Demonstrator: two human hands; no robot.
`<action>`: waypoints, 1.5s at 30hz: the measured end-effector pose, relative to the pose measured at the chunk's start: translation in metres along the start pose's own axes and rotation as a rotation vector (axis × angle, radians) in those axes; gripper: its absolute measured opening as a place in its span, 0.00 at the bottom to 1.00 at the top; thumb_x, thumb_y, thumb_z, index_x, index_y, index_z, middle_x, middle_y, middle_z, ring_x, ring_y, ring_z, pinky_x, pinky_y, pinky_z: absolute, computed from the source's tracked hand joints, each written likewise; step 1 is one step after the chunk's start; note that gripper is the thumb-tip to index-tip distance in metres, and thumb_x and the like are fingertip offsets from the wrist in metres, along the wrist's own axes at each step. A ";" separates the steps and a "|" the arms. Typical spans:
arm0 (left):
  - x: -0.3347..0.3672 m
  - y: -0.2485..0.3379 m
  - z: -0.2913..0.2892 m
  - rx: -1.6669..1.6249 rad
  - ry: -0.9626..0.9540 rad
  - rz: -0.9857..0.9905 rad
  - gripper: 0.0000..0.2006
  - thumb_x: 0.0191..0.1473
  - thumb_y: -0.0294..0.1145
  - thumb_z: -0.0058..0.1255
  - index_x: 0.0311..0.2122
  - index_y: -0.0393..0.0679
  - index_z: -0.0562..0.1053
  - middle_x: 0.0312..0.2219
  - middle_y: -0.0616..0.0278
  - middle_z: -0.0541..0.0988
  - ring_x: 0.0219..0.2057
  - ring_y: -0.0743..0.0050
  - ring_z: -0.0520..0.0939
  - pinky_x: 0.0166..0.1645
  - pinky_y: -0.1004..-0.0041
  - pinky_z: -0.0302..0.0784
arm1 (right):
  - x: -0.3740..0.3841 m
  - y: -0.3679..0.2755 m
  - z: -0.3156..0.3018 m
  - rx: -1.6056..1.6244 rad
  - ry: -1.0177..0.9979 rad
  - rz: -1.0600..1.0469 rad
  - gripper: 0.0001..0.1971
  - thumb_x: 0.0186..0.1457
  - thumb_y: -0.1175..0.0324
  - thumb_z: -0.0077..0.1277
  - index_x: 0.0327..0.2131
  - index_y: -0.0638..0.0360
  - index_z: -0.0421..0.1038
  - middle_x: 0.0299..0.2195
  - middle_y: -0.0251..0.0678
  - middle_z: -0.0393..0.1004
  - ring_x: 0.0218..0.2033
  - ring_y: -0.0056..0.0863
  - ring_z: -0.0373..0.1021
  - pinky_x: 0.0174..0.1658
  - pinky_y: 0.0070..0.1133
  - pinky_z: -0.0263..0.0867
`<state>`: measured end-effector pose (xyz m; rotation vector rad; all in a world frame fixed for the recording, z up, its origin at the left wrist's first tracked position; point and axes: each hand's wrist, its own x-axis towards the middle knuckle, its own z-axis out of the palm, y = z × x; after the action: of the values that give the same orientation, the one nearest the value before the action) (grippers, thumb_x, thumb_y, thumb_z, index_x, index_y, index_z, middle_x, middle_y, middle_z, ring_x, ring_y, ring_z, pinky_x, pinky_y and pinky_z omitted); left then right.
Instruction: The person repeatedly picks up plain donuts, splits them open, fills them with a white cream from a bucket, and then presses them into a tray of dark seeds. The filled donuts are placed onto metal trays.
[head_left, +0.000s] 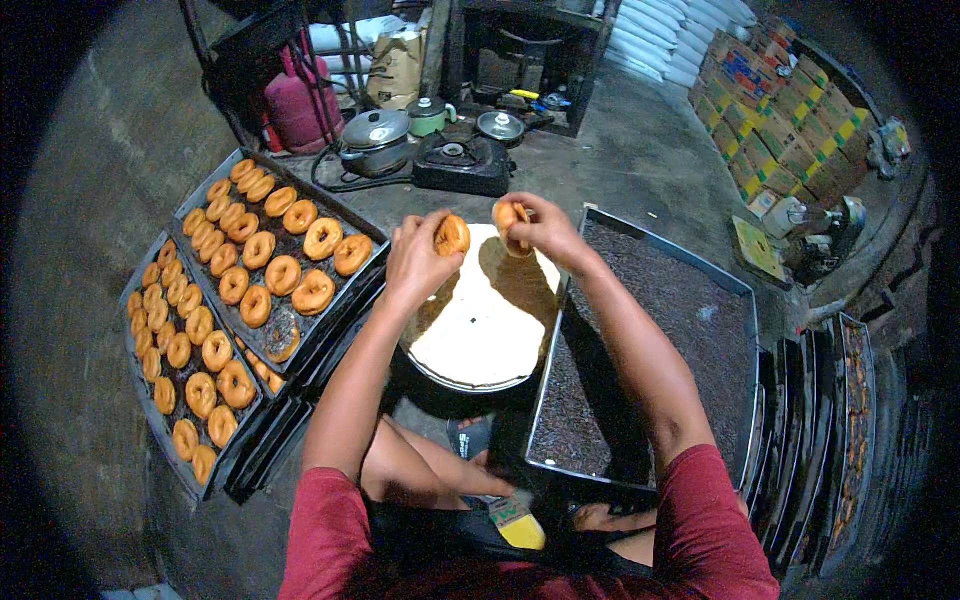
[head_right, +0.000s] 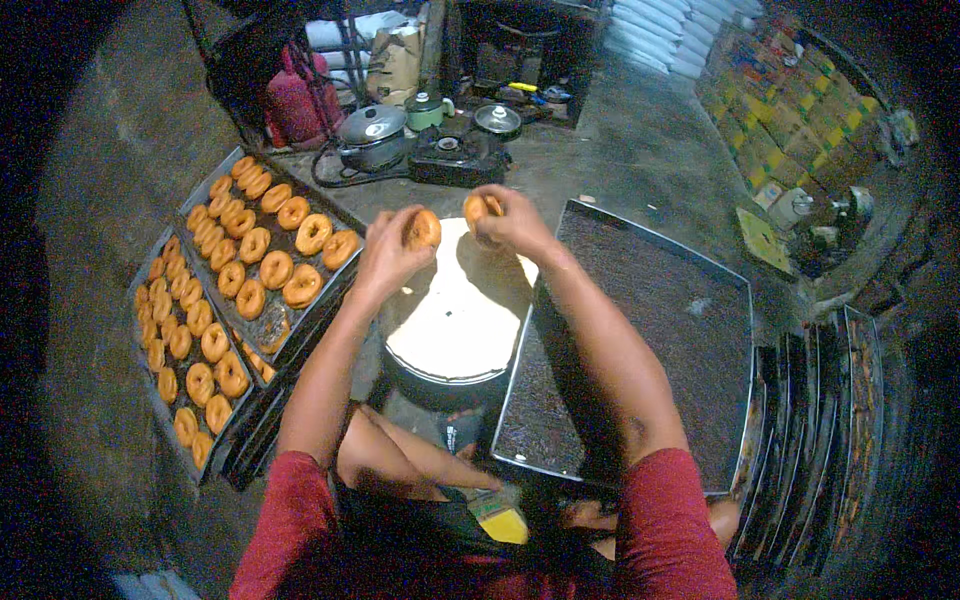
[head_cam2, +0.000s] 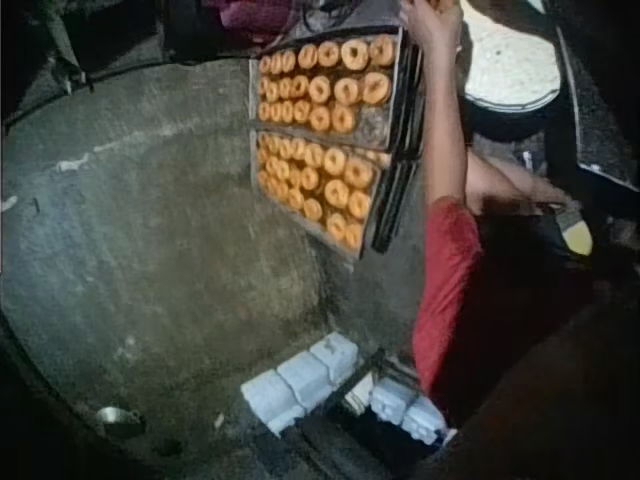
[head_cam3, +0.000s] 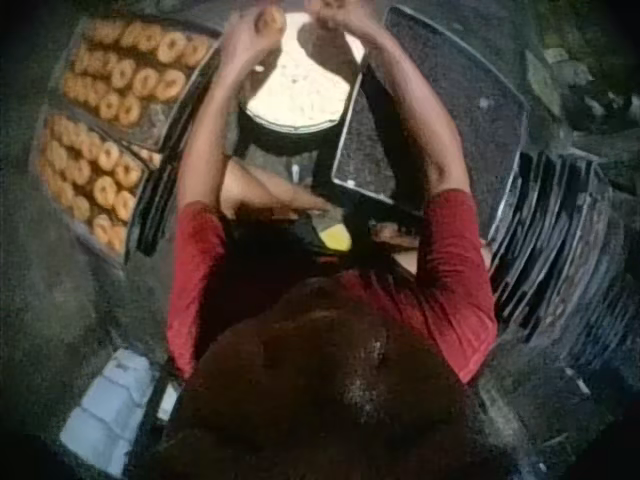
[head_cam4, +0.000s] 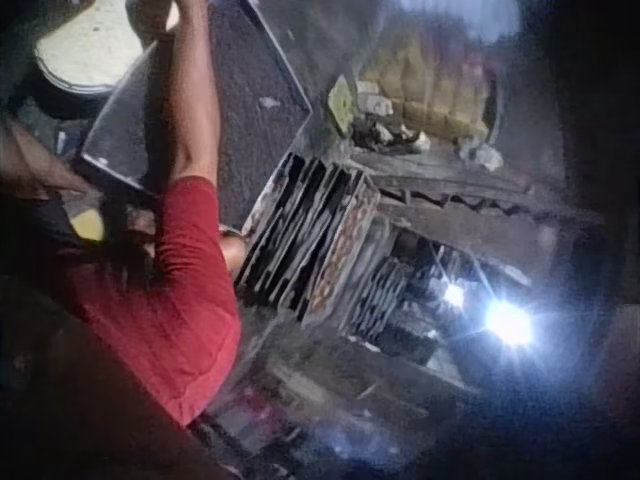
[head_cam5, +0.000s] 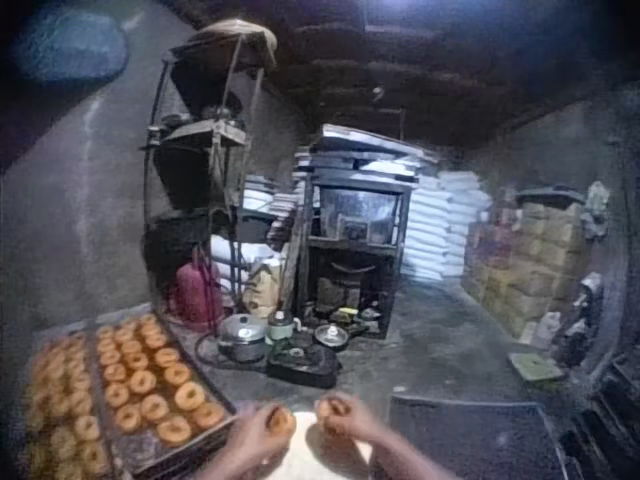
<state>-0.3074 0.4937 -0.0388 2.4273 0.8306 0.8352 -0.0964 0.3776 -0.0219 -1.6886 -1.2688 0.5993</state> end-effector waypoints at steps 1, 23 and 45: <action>0.002 0.001 0.012 0.108 -0.168 -0.033 0.29 0.41 0.41 0.62 0.52 0.46 0.74 0.47 0.44 0.73 0.50 0.44 0.74 0.54 0.57 0.73 | -0.011 -0.008 -0.018 0.347 0.000 0.072 0.22 0.50 0.69 0.53 0.52 0.53 0.71 0.45 0.38 0.73 0.48 0.30 0.69 0.39 0.27 0.72; -0.023 0.219 0.065 -1.591 -0.710 -0.359 0.26 0.62 0.41 0.50 0.61 0.44 0.62 0.51 0.59 0.74 0.51 0.66 0.78 0.50 0.63 0.79 | -0.211 -0.029 -0.148 -0.536 0.601 -0.325 0.23 0.46 0.70 0.56 0.50 0.54 0.75 0.57 0.51 0.66 0.57 0.49 0.65 0.61 0.35 0.61; -0.047 0.233 0.197 0.134 -0.458 0.775 0.11 0.50 0.27 0.56 0.39 0.37 0.80 0.46 0.46 0.79 0.50 0.44 0.78 0.59 0.60 0.70 | -0.443 0.121 -0.369 -0.050 0.734 0.217 0.11 0.56 0.65 0.51 0.40 0.59 0.75 0.31 0.29 0.74 0.36 0.22 0.71 0.36 0.25 0.73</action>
<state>-0.1153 0.2537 -0.0671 2.9117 -0.2606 0.4159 0.1020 -0.1775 -0.0156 -1.8533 -0.5819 0.0373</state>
